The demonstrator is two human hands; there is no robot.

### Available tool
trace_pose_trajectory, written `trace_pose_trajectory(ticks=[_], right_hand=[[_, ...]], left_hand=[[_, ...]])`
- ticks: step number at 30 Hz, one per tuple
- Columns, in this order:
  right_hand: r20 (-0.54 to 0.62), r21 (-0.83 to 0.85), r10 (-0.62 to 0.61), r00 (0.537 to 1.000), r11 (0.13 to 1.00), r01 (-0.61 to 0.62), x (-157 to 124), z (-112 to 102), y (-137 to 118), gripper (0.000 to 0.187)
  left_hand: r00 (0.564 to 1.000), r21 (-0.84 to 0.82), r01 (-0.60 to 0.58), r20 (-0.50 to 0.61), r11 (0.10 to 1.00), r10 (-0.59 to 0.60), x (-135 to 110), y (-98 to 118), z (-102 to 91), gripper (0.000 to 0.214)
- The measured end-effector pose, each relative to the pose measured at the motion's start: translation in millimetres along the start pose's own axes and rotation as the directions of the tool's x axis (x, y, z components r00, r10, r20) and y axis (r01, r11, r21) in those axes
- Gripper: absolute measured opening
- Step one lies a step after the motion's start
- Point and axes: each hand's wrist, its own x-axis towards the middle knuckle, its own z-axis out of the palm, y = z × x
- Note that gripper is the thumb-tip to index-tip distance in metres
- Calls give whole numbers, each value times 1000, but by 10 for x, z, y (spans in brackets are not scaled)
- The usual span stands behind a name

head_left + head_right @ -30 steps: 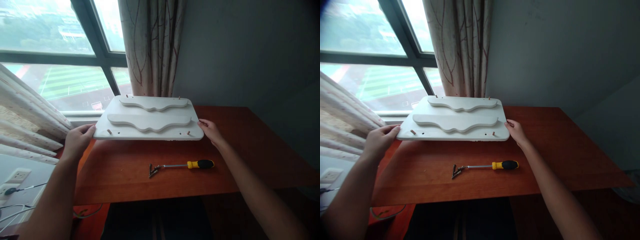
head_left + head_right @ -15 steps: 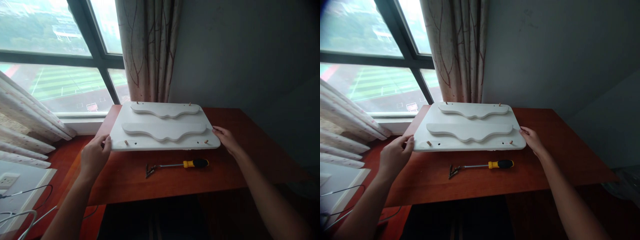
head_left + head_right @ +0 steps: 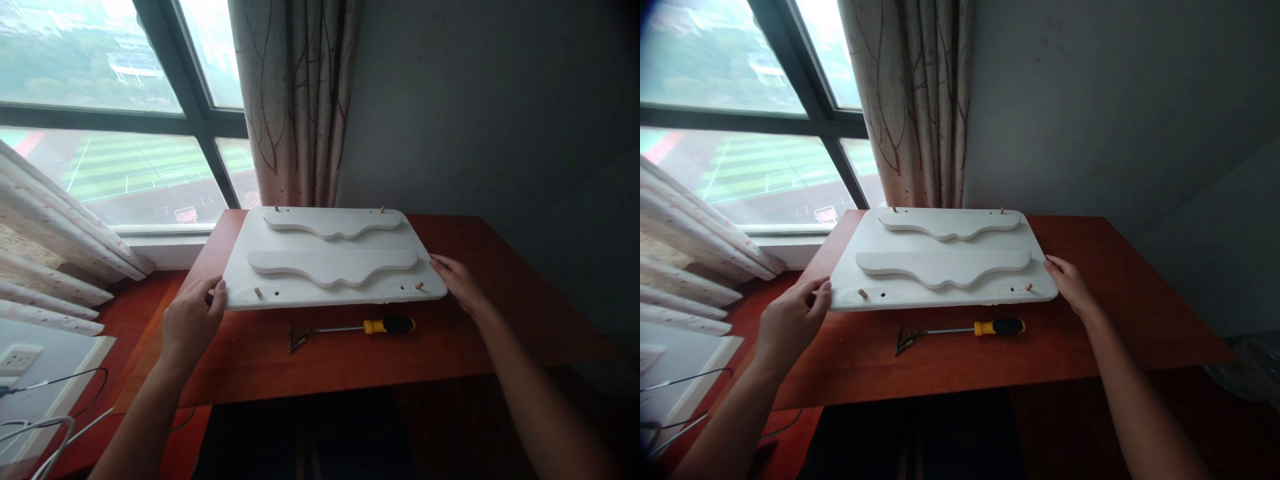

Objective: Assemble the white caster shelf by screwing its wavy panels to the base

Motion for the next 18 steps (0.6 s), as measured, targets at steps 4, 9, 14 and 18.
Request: trace_pose_trajectory(ticks=[4,9,14,18], right_hand=[[-6,-9,2,1000,1000,-2,-34,-36,46,46],[20,-34,9,1000,999,-8,-26,-105,91,48],[136,-205,-28,990,977,56,180,-283,43,39],[68,-286,-200,978,935,211,430,-264,-234,39]], left_hand=[[999,-18,-37,-21,999,37,-32,-19,0,45],[998,17,-62,-9,998,62,-21,-45,-33,42],[991,14,-135,14,991,135,141,-54,-186,36],[986,-314,-158,-97,936,134,520,90,-249,38]])
